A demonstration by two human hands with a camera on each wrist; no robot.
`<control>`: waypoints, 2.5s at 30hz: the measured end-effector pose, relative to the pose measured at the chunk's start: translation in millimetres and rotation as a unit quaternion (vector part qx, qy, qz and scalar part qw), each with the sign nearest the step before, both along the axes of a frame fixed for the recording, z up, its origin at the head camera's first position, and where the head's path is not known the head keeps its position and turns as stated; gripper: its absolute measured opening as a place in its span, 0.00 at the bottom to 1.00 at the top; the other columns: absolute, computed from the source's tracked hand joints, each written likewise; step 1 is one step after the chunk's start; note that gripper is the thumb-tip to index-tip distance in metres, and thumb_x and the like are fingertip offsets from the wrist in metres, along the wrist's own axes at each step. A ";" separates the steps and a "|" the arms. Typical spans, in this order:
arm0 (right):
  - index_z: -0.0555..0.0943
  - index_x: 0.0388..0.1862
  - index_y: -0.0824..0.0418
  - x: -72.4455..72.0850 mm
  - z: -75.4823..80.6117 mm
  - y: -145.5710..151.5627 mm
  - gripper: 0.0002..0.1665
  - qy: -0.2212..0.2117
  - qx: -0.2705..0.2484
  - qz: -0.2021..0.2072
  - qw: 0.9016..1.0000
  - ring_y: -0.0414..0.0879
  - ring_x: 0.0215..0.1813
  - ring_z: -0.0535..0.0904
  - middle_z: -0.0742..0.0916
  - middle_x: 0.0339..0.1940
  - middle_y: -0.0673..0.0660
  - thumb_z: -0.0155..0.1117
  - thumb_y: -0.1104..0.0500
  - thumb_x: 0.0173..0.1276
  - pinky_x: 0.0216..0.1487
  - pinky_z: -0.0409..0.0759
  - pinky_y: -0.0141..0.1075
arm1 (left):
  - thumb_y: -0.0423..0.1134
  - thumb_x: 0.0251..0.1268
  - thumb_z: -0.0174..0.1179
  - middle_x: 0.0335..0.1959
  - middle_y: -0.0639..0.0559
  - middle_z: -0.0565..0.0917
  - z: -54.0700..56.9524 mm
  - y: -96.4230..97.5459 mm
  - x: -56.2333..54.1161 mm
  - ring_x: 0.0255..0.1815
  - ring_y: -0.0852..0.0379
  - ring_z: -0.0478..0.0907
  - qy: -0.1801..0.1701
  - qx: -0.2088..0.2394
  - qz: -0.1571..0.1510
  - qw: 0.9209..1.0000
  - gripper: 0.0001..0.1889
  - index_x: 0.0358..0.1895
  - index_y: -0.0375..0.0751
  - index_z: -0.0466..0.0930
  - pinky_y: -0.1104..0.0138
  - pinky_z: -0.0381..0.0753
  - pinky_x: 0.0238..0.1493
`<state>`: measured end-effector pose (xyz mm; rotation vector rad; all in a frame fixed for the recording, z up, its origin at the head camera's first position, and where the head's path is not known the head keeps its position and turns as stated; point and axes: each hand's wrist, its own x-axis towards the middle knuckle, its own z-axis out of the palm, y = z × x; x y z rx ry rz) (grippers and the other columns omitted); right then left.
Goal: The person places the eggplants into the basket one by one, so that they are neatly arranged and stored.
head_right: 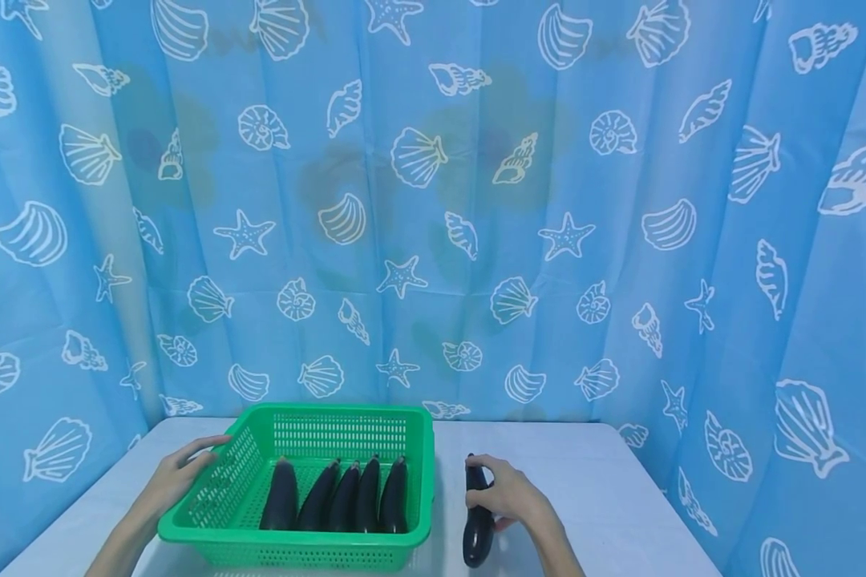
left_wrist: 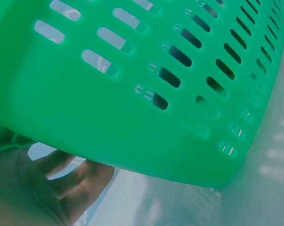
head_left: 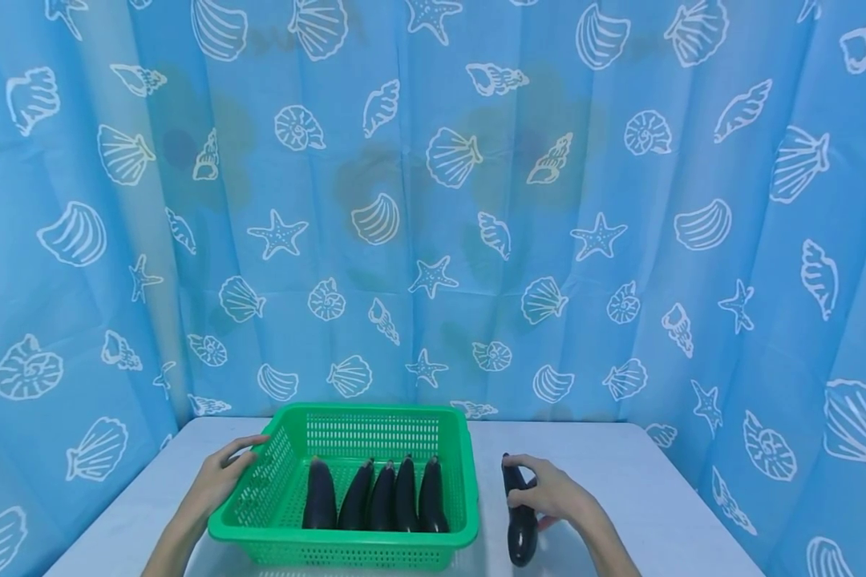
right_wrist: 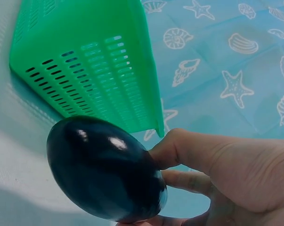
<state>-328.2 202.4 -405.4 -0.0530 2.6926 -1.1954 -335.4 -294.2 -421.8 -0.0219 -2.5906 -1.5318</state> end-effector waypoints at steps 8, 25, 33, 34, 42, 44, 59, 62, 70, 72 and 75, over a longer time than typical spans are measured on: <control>0.70 0.71 0.55 7.4 9.9 -1.6 0.39 0.019 -0.008 0.007 1.000 0.48 0.33 0.83 0.83 0.37 0.61 0.68 0.59 0.59 0.27 0.89 0.41 | 0.47 0.79 0.45 0.70 0.30 0.67 -1.7 0.2 -2.8 0.64 0.33 0.74 0.005 -0.005 0.014 1.000 0.23 0.71 0.43 0.69 0.55 0.85 0.54; 0.70 0.71 0.56 13.8 22.4 -8.5 0.39 0.043 -0.011 0.026 0.999 0.48 0.31 0.83 0.83 0.33 0.60 0.67 0.60 0.58 0.26 0.89 0.40 | 0.50 0.79 0.45 0.70 0.30 0.66 -0.4 0.2 -1.4 0.59 0.37 0.77 0.003 0.007 0.004 1.000 0.25 0.71 0.41 0.67 0.56 0.85 0.54; 0.69 0.72 0.55 14.8 30.3 -14.8 0.39 0.047 -0.017 0.044 0.998 0.47 0.31 0.83 0.84 0.35 0.60 0.67 0.59 0.60 0.27 0.89 0.41 | 0.49 0.79 0.46 0.70 0.30 0.68 -1.9 0.3 -1.8 0.59 0.37 0.78 0.008 0.012 0.009 1.000 0.24 0.71 0.41 0.68 0.58 0.86 0.51; 0.69 0.72 0.55 14.6 31.4 -15.7 0.39 0.047 -0.017 0.045 0.998 0.48 0.31 0.83 0.84 0.35 0.60 0.67 0.59 0.61 0.28 0.89 0.41 | 0.48 0.79 0.45 0.69 0.29 0.68 -2.0 0.2 -1.7 0.59 0.37 0.78 0.008 0.012 0.009 1.000 0.24 0.71 0.41 0.68 0.58 0.86 0.52; 0.69 0.72 0.56 13.0 42.2 -21.5 0.38 0.057 -0.016 0.056 0.997 0.48 0.31 0.83 0.84 0.34 0.60 0.67 0.59 0.62 0.28 0.89 0.42 | 0.49 0.80 0.44 0.69 0.29 0.67 -2.4 -1.1 -1.5 0.60 0.36 0.76 0.006 0.010 0.003 1.000 0.24 0.71 0.42 0.67 0.56 0.85 0.55; 0.68 0.72 0.56 12.1 45.8 -23.0 0.38 0.062 -0.015 0.061 0.996 0.48 0.31 0.83 0.84 0.34 0.60 0.67 0.60 0.62 0.27 0.89 0.42 | 0.50 0.79 0.45 0.70 0.30 0.67 -2.2 -1.0 -1.6 0.59 0.37 0.77 0.006 0.009 0.003 1.000 0.25 0.71 0.42 0.68 0.57 0.85 0.54; 0.69 0.72 0.56 3.7 60.5 -34.5 0.38 0.077 -0.026 0.087 0.993 0.47 0.33 0.83 0.84 0.36 0.60 0.67 0.57 0.62 0.30 0.90 0.43 | 0.50 0.79 0.46 0.71 0.32 0.68 -0.5 0.4 -1.9 0.56 0.43 0.79 0.012 0.000 0.017 1.000 0.24 0.70 0.43 0.70 0.56 0.84 0.54; 0.68 0.72 0.57 1.0 62.7 -38.0 0.38 0.079 -0.035 0.099 0.991 0.47 0.34 0.83 0.85 0.38 0.60 0.67 0.57 0.62 0.31 0.91 0.43 | 0.51 0.79 0.46 0.71 0.32 0.67 -0.1 0.6 -1.1 0.57 0.42 0.78 0.012 0.002 0.017 1.000 0.25 0.70 0.42 0.70 0.56 0.84 0.53; 0.68 0.73 0.57 -3.5 70.8 -51.8 0.38 0.076 -0.057 0.118 0.988 0.47 0.35 0.84 0.84 0.39 0.61 0.66 0.58 0.63 0.31 0.91 0.43 | 0.51 0.79 0.45 0.72 0.32 0.65 0.0 -0.2 -2.1 0.61 0.37 0.76 0.012 0.001 0.011 1.000 0.25 0.71 0.42 0.69 0.54 0.83 0.56; 0.68 0.72 0.57 -4.1 71.4 -55.3 0.38 0.074 -0.061 0.119 0.988 0.47 0.36 0.84 0.84 0.40 0.62 0.66 0.58 0.63 0.30 0.91 0.43 | 0.51 0.79 0.45 0.72 0.31 0.65 -0.1 -0.3 -2.5 0.60 0.37 0.76 0.013 0.001 0.011 1.000 0.25 0.71 0.42 0.69 0.54 0.84 0.55; 0.69 0.72 0.58 -5.7 70.2 -60.1 0.37 0.073 -0.065 0.124 0.987 0.47 0.38 0.84 0.84 0.43 0.63 0.66 0.58 0.63 0.30 0.91 0.44 | 0.51 0.79 0.46 0.71 0.31 0.66 -0.4 0.3 -2.6 0.60 0.37 0.76 0.011 0.005 0.015 1.000 0.25 0.70 0.42 0.69 0.56 0.84 0.54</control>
